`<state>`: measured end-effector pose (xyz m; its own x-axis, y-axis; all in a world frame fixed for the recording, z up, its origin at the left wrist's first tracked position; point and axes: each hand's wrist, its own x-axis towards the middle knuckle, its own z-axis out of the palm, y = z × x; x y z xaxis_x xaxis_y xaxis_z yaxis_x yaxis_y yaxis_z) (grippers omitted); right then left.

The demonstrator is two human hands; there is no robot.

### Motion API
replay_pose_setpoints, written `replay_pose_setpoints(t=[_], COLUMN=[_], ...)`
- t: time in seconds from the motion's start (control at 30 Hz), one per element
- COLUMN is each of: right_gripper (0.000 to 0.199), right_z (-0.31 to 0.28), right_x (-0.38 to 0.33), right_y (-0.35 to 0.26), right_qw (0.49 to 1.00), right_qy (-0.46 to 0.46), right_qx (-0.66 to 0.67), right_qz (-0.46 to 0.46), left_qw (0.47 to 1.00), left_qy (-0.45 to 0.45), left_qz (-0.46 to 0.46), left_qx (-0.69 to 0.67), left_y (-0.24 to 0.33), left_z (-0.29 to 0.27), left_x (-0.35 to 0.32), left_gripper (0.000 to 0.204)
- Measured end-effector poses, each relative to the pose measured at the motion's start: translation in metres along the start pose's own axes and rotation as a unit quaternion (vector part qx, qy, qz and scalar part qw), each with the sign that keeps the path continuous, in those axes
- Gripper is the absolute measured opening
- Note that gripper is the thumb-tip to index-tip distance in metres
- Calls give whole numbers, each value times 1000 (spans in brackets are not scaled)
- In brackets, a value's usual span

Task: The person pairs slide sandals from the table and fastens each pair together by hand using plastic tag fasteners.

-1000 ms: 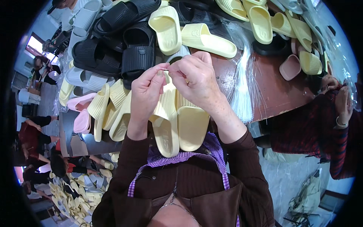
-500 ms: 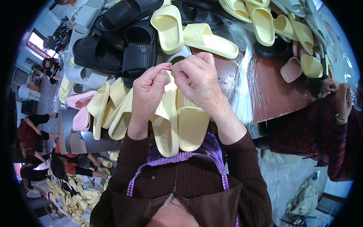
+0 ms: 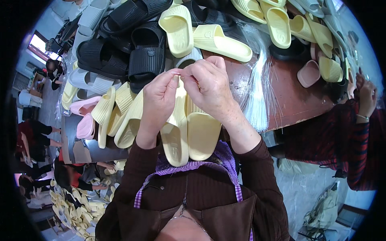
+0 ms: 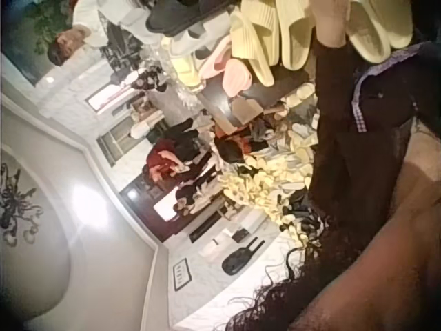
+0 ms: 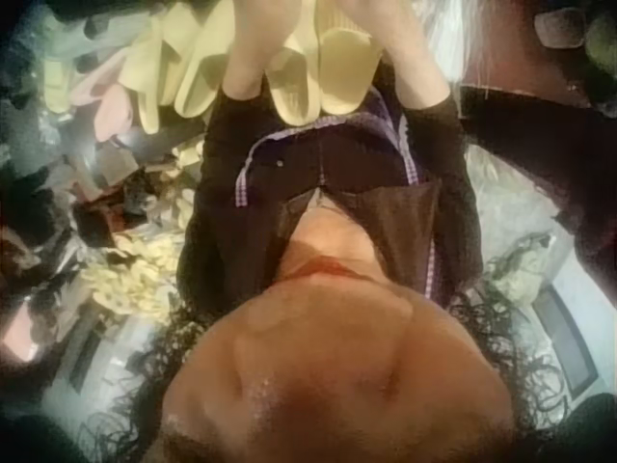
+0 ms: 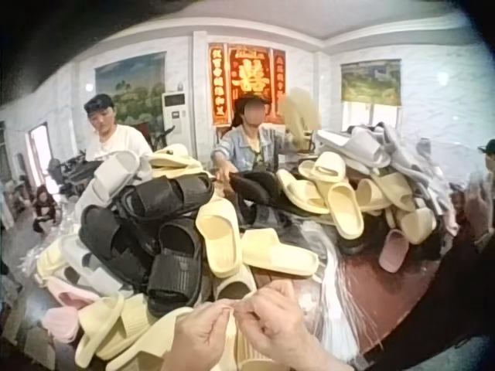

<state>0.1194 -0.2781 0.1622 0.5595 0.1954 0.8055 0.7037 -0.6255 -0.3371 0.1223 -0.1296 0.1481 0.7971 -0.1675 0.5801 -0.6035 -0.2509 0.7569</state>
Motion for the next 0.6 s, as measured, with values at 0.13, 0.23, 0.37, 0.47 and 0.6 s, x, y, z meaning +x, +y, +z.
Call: replay_pose_setpoints(t=[0.13, 0.23, 0.37, 0.47, 0.6], right_gripper=[14, 14, 13, 11, 21], right_z=[2, 4, 9, 7, -7], right_x=[-4, -5, -4, -3, 7], right_y=[-2, -4, -4, -1, 10], right_qw=[1000, 1000, 999, 998, 999], right_qy=[10, 11, 26, 17, -24], right_qx=[10, 16, 33, 32, -8], right_qz=[5, 22, 22, 43, 47], left_qw=[998, 993, 979, 982, 990], left_qy=[2, 2, -11, -32, -25], left_qz=[36, 62, 97, 71, 79], left_qx=[44, 98, 178, 174, 114], left_y=[3, 3, 1, 2, 7], left_z=[2, 3, 2, 3, -5], left_x=[-3, -6, -8, -3, 8], left_gripper=[15, 17, 20, 23, 30])
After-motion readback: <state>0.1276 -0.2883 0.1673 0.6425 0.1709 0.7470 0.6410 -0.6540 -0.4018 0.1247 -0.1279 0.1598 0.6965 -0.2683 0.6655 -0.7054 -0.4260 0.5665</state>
